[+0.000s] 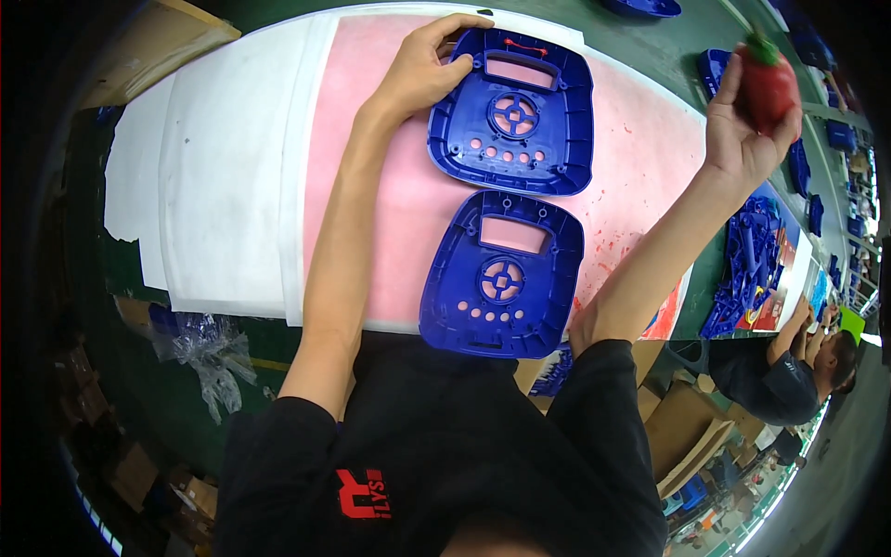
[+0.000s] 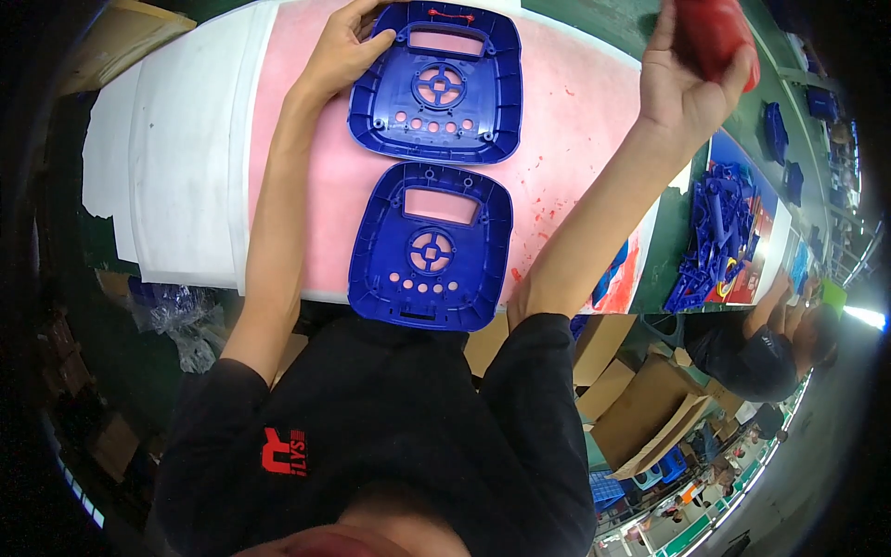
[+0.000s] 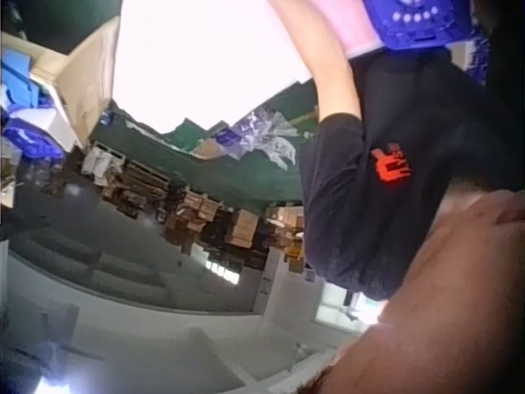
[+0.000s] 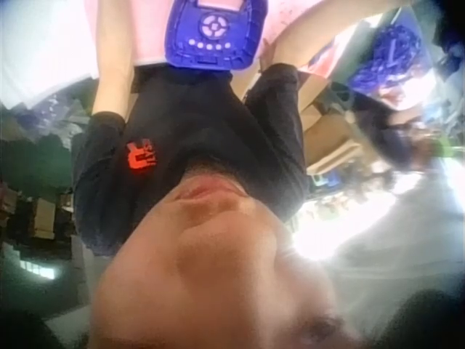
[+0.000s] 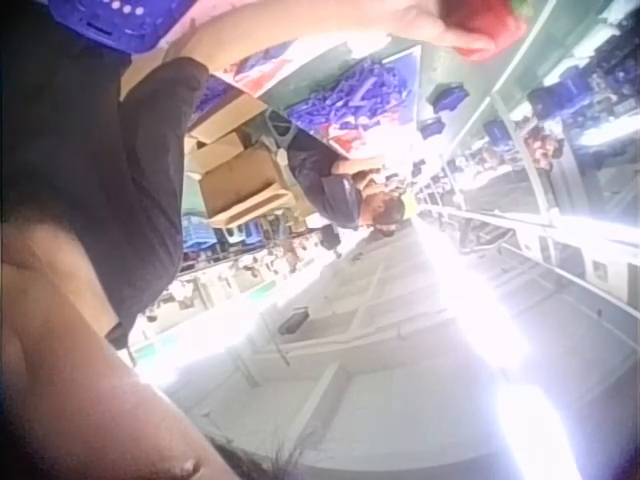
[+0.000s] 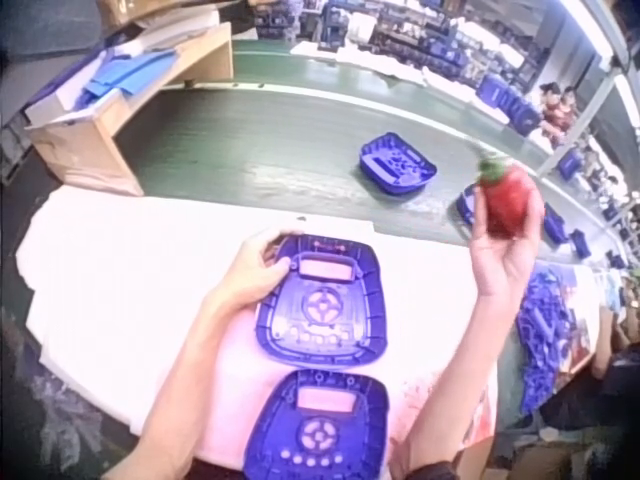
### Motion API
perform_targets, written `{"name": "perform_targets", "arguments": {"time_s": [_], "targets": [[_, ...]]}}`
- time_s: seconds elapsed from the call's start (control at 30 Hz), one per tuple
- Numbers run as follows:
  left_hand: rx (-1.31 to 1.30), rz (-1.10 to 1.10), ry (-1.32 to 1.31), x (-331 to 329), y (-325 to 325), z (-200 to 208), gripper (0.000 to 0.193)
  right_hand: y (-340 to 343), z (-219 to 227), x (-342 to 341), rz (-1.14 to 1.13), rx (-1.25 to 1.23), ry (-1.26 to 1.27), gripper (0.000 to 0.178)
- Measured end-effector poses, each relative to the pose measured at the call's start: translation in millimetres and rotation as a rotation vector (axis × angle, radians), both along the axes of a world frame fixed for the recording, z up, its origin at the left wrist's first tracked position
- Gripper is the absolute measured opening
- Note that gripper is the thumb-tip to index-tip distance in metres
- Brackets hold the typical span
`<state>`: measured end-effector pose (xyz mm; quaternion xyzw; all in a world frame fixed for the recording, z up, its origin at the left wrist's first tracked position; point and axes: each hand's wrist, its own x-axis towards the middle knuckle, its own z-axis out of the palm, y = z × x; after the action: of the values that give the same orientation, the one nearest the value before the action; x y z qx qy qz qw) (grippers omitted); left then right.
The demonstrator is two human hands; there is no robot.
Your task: Applying glue and assembling blue plastic housing components on an assembly line.
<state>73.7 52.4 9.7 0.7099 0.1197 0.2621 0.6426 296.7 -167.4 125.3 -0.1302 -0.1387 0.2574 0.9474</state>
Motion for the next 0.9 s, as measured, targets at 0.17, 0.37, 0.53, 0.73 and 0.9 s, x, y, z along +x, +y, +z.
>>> {"name": "perform_targets", "arguments": {"time_s": [0.17,0.37,0.53,0.73,0.9], "targets": [[0.046,0.002,0.003,3,-1,-2,0.042,-15,16,-6,0.391,0.358,0.346,0.046],[0.043,-0.005,0.006,0,5,-5,0.043,-51,51,-28,0.225,0.200,0.159,0.056],[-0.115,-0.015,0.017,1,2,3,0.046,-81,80,-72,0.160,-0.019,-0.147,0.073],[-0.125,-0.002,0.019,0,1,8,0.043,-97,-10,-191,-0.469,-0.692,-0.366,0.080],[-0.114,-0.028,-0.025,6,5,-8,0.043,-101,-55,-229,-0.452,-0.805,-0.295,0.077]]}}
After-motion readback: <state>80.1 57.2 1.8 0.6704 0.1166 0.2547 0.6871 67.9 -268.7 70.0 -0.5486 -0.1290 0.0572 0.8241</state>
